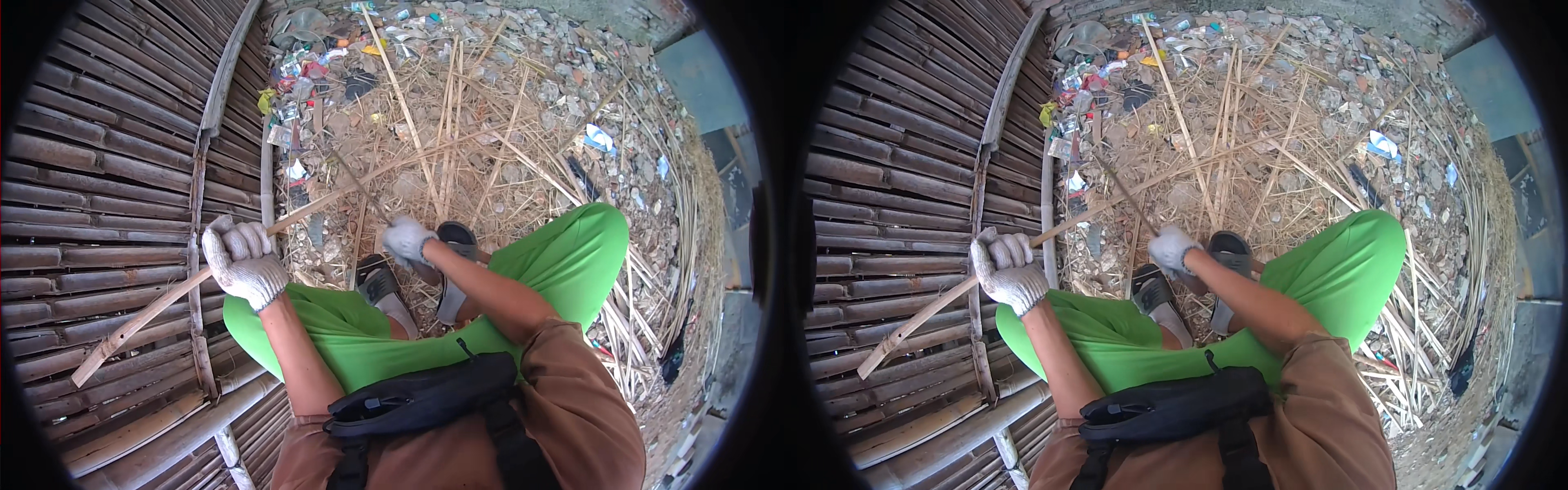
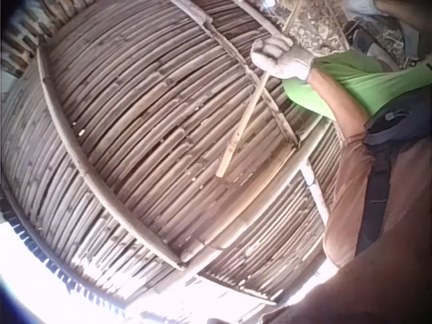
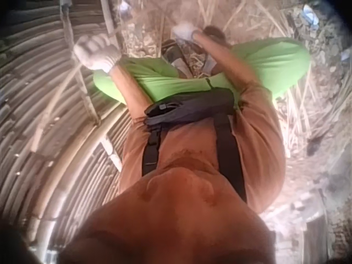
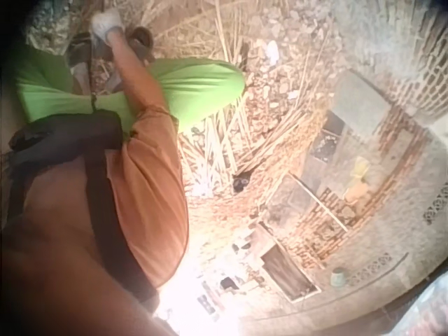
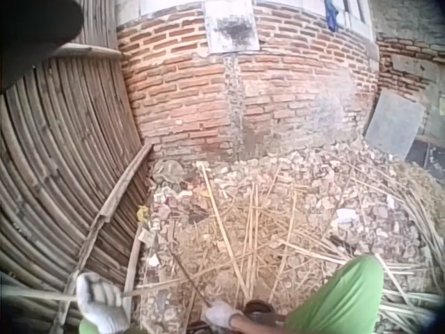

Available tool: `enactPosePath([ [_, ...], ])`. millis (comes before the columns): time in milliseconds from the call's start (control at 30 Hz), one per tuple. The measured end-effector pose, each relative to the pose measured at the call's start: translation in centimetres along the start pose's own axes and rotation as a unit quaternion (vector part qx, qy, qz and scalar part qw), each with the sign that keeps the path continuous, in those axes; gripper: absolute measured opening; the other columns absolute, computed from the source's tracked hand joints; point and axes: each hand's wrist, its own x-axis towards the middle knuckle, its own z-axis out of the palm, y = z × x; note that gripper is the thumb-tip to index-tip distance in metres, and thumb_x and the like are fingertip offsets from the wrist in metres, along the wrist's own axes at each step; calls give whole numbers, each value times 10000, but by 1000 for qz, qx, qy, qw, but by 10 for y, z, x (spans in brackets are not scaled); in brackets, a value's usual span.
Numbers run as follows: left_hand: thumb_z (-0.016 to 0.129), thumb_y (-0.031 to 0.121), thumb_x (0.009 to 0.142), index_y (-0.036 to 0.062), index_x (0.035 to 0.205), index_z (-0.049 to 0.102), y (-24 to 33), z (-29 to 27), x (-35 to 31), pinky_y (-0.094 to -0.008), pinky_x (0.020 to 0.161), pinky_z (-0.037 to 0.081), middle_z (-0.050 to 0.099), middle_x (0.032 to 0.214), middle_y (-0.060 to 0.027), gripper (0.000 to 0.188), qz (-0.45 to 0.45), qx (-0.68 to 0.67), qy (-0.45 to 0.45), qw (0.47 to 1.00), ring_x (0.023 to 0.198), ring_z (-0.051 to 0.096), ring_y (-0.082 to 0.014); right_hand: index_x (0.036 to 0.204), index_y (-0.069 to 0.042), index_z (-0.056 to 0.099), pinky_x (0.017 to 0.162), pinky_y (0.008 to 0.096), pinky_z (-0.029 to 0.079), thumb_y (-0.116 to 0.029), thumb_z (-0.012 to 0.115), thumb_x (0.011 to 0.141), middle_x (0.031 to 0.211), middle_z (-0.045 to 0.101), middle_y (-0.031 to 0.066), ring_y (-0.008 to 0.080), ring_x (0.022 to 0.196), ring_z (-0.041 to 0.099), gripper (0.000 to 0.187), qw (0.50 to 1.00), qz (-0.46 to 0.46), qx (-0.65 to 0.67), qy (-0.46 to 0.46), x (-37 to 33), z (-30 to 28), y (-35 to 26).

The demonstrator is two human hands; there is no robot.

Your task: The person shapes bamboo slats by peeling thin layers with a small knife and shaving the edges with a large metal tool.

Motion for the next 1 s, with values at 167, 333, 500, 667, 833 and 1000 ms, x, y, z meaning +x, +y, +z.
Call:
enactPosePath([
  [167,546,303,1087,15,983,636,24,-23,7,-289,441,202,245,519,67,319,17,3,39,999,429,205,-90,1049,-33,740,828,525,575,-357,553,935,914,730,285,481,899,713,391,989,-95,-55,104,-60,22,-73],
  [333,567,299,1079,13,992,661,-1,-17,9,-288,444,201,232,504,68,313,-9,-33,-13,999,432,196,-86,1025,5,771,783,484,611,-300,613,910,953,760,275,389,907,770,363,987,51,-150,38,-12,2,75],
  [500,551,248,1069,32,873,607,73,4,0,-288,456,223,226,509,67,297,67,13,30,997,447,166,-99,824,5,683,559,428,578,-208,590,931,710,715,196,314,610,734,256,994,79,65,31,-54,-14,-26],
  [667,575,264,1065,13,921,641,62,14,0,-279,424,197,245,509,73,297,3,-12,0,1000,427,174,-74,984,48,699,612,476,585,-235,558,932,723,712,221,358,637,734,321,987,80,89,104,-81,14,-9],
  [833,606,264,1055,-11,989,652,31,-2,-10,-271,402,200,278,502,72,286,27,34,-47,998,411,218,-72,1024,68,734,743,468,596,-233,558,921,861,740,274,421,832,745,363,980,151,127,14,-87,13,-51],
  [1000,567,245,1072,-15,989,642,40,4,-9,-257,402,209,287,497,69,283,41,34,-34,998,412,224,-65,1018,31,722,793,529,571,-289,540,947,895,722,291,444,854,721,375,995,-43,13,91,-106,24,-101],
])
